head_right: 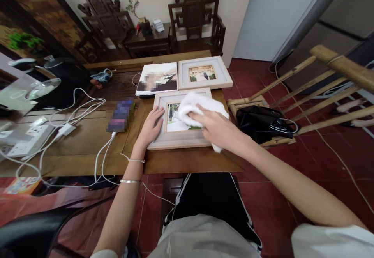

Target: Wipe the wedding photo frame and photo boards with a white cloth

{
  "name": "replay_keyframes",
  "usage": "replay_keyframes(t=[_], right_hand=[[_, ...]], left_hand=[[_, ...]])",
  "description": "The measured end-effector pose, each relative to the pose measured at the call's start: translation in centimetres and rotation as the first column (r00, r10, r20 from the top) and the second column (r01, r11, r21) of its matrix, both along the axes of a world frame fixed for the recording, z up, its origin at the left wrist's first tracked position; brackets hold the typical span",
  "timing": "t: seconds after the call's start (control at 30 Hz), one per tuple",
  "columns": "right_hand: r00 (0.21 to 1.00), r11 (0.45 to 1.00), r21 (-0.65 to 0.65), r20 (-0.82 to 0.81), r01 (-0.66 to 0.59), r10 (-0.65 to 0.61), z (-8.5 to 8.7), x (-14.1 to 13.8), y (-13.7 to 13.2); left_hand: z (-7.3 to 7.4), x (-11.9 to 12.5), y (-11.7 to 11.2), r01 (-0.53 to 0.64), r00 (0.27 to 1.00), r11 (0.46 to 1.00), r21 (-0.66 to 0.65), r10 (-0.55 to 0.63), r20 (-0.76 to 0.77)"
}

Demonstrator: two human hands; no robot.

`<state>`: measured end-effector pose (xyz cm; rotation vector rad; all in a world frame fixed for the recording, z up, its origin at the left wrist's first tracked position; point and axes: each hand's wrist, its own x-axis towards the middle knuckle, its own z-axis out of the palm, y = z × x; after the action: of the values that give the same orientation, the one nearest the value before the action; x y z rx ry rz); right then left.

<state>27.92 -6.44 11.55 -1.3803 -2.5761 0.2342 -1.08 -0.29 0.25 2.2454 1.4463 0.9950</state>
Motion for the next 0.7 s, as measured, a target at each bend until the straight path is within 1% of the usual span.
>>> replay_keyframes(t=[0.03, 0.07, 0.13, 0.2, 0.23, 0.3, 0.37, 0.4, 0.47, 0.6, 0.7], right_hand=[[1.0, 0.999, 0.046, -0.011, 0.016, -0.016, -0.1, -1.0, 1.3], [1.0, 0.995, 0.104, -0.014, 0.006, -0.004, -0.3, -2.2, 2.6], [0.998, 0.98, 0.193, 0.008, -0.058, 0.057, -0.8, -5.0, 5.3], [0.989, 0.96, 0.241, 0.064, -0.142, 0.13, -1.5, -7.8, 7.6], [0.983, 0.951, 0.253, 0.097, -0.176, 0.156, -2.0, -9.1, 8.5], [0.97, 0.948, 0.24, 0.174, -0.21, 0.171, -2.9, -11.1, 10.1], [0.959, 0.958, 0.207, 0.24, -0.199, 0.147, -3.9, -11.8, 11.2], [0.956, 0.963, 0.195, 0.264, -0.184, 0.129, -4.3, -11.6, 11.6], [0.953, 0.97, 0.191, 0.289, -0.15, 0.091, -4.8, -10.3, 12.0], [0.956, 0.979, 0.195, 0.295, -0.061, 0.0, -4.7, -5.2, 12.4], [0.953, 0.982, 0.185, 0.294, 0.024, -0.078, -4.1, -1.2, 11.9]], left_hand=[[0.0, 0.0, 0.0, 0.002, 1.0, 1.0, -0.002, -0.002, 0.0], [0.0, 0.0, 0.0, 0.004, 1.0, 1.0, -0.005, -0.004, -0.001], [0.0, 0.0, 0.1, 0.003, 1.0, 1.0, -0.009, -0.003, -0.002], [-0.1, 0.0, 0.1, -0.001, 1.0, 1.0, -0.007, 0.001, -0.005], [-0.1, 0.0, 0.2, -0.001, 1.0, 1.0, -0.006, 0.001, -0.007], [-0.2, 0.0, 0.2, -0.002, 1.0, 1.0, -0.009, 0.002, -0.012], [-0.1, 0.0, 0.2, -0.004, 1.0, 1.0, -0.018, 0.003, -0.013], [-0.1, 0.0, 0.2, -0.004, 1.0, 1.0, -0.023, 0.003, -0.012], [0.0, 0.0, 0.1, 0.008, 1.0, 1.0, -0.029, -0.008, -0.01], [0.3, 0.0, -0.1, 0.018, 1.0, 0.999, -0.035, -0.018, -0.005], [0.3, 0.0, -0.1, 0.013, 1.0, 0.999, -0.037, -0.013, 0.002]])
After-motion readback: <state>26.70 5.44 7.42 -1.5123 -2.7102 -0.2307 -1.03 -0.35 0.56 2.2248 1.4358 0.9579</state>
